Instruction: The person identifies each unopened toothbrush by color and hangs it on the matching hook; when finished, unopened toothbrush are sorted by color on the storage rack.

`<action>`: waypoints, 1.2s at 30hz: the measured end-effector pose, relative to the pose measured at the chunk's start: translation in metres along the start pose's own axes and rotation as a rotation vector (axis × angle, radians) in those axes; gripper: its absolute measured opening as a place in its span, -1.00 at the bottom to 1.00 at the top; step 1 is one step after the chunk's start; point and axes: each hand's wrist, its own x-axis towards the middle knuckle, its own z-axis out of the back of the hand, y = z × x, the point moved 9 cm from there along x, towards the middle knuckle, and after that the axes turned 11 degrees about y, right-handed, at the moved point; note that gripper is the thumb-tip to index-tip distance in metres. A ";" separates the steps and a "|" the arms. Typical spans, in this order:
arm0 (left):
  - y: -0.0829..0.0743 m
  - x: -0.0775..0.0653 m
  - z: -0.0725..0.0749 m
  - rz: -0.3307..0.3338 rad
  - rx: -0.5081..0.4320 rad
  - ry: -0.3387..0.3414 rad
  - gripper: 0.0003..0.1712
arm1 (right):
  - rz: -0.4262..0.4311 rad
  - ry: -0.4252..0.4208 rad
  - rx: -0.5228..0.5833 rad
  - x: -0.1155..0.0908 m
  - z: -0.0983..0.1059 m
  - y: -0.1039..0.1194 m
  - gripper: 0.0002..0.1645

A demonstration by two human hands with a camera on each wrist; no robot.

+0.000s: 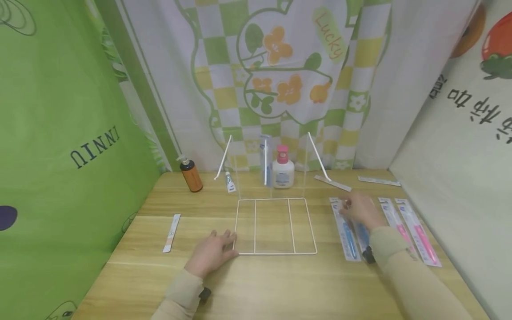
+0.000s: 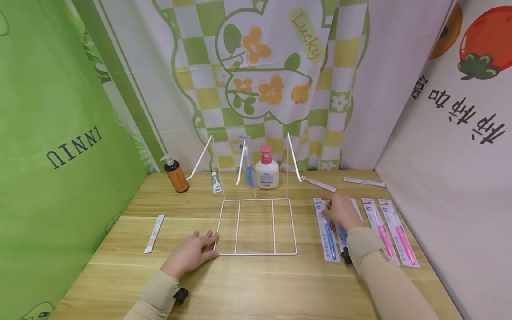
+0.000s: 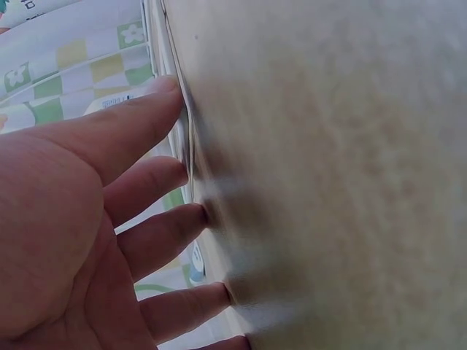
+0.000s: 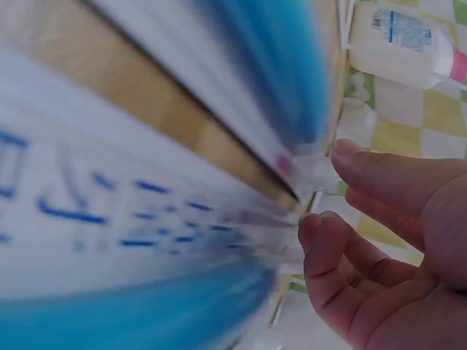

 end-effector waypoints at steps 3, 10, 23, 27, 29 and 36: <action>0.003 0.001 -0.001 -0.002 0.004 -0.005 -0.28 | 0.004 0.026 0.007 0.003 -0.006 -0.003 -0.32; 0.001 0.003 -0.001 -0.015 0.002 -0.011 -0.28 | 0.029 0.053 -0.009 0.007 -0.012 -0.006 -0.31; 0.001 0.000 0.001 -0.003 0.001 -0.010 -0.28 | 0.010 -0.022 0.071 0.007 -0.015 -0.014 -0.36; 0.001 0.000 0.001 -0.001 -0.003 -0.011 -0.28 | -0.006 -0.057 0.084 0.002 -0.011 -0.012 -0.34; 0.001 0.000 0.001 0.000 -0.005 -0.011 -0.28 | -0.006 -0.076 0.079 -0.002 -0.007 -0.010 -0.34; 0.001 0.000 0.000 0.001 -0.006 -0.009 -0.28 | 0.012 -0.115 0.129 -0.019 0.004 0.008 -0.35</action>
